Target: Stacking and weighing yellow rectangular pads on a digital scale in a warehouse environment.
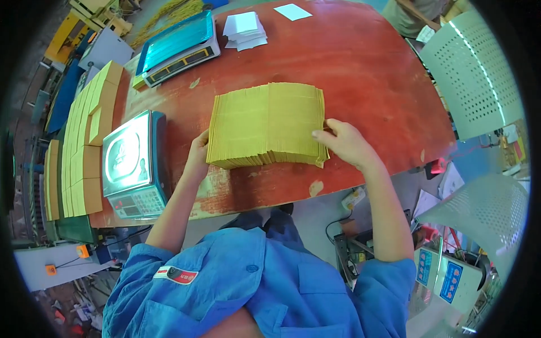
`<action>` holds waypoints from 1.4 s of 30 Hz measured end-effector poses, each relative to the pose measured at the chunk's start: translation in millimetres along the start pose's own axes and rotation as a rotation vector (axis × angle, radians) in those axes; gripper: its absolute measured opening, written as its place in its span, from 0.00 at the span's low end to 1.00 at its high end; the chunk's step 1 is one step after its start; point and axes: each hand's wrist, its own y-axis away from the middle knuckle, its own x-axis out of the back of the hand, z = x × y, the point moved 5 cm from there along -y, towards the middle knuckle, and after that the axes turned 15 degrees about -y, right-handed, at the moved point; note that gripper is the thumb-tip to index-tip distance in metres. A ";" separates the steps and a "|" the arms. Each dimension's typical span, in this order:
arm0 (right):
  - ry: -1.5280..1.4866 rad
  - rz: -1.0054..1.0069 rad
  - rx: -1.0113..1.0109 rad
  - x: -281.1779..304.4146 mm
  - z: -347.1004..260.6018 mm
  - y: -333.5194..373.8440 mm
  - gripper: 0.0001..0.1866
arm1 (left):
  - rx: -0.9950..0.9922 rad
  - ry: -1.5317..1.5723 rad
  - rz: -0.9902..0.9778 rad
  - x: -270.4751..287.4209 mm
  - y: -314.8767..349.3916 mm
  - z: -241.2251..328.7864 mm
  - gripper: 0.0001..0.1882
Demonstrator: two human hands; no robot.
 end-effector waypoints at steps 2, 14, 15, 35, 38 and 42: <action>-0.177 0.014 0.028 12.8 14.3 -7.8 0.26 | 0.044 0.065 -0.012 5.5 -2.9 0.4 0.15; -0.836 -0.067 0.013 -36.9 6.8 -30.9 0.30 | 0.122 0.301 0.016 -26.6 -5.9 9.9 0.21; -0.871 -0.011 0.156 -34.0 -4.2 -26.2 0.29 | 0.109 0.309 0.022 -26.5 -5.5 15.7 0.21; -0.617 0.263 0.561 -51.4 51.5 -27.1 0.35 | -0.255 0.251 0.054 -8.0 -12.1 19.7 0.27; -0.622 0.281 0.533 -56.6 50.4 -27.3 0.33 | -0.214 0.429 0.078 -7.6 -17.3 11.8 0.29; -0.628 0.307 0.520 -64.9 60.0 -32.8 0.31 | -0.078 0.508 -0.003 -26.2 -27.7 -13.8 0.28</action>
